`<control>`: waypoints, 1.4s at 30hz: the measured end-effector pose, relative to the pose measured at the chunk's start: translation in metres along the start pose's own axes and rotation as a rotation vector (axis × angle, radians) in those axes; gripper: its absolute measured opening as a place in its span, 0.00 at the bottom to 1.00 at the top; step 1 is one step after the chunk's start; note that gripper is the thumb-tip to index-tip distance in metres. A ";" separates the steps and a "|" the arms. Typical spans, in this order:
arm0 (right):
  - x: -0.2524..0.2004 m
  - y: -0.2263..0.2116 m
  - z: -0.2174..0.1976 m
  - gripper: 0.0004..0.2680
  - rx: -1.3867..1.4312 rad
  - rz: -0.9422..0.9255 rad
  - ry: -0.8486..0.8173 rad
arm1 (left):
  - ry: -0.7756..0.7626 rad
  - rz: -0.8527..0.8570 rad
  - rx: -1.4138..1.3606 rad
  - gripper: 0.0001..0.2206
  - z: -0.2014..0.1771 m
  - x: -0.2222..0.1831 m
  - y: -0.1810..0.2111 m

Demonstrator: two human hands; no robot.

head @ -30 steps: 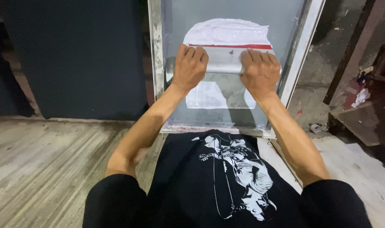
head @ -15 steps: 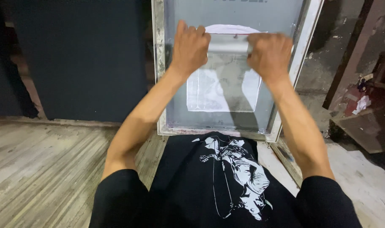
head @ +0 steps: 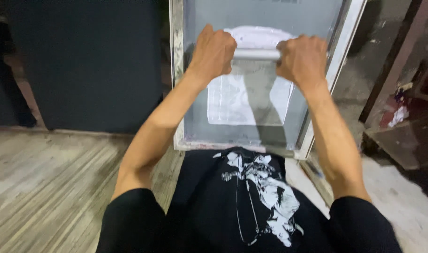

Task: Manual screen printing of white ink onto black t-shirts, including squeegee application, heat drying, and frame adjustment.

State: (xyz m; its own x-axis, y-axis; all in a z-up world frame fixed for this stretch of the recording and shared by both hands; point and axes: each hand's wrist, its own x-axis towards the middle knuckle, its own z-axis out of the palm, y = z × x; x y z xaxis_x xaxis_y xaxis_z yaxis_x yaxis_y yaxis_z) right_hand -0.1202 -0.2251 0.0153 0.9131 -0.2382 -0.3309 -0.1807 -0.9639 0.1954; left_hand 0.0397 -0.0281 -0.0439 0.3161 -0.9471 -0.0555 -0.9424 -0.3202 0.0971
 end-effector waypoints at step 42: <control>-0.183 -0.086 0.066 0.07 0.325 0.049 -0.022 | -0.198 -0.044 -0.277 0.08 -0.014 -0.171 0.115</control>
State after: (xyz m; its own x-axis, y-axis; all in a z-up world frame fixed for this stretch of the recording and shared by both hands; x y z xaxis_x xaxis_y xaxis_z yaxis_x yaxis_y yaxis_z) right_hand -0.2956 -0.1060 -0.0016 0.8929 -0.2843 -0.3490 -0.3347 -0.9378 -0.0925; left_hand -0.1207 0.0963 -0.0090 0.3027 -0.9184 -0.2547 -0.8543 -0.3799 0.3547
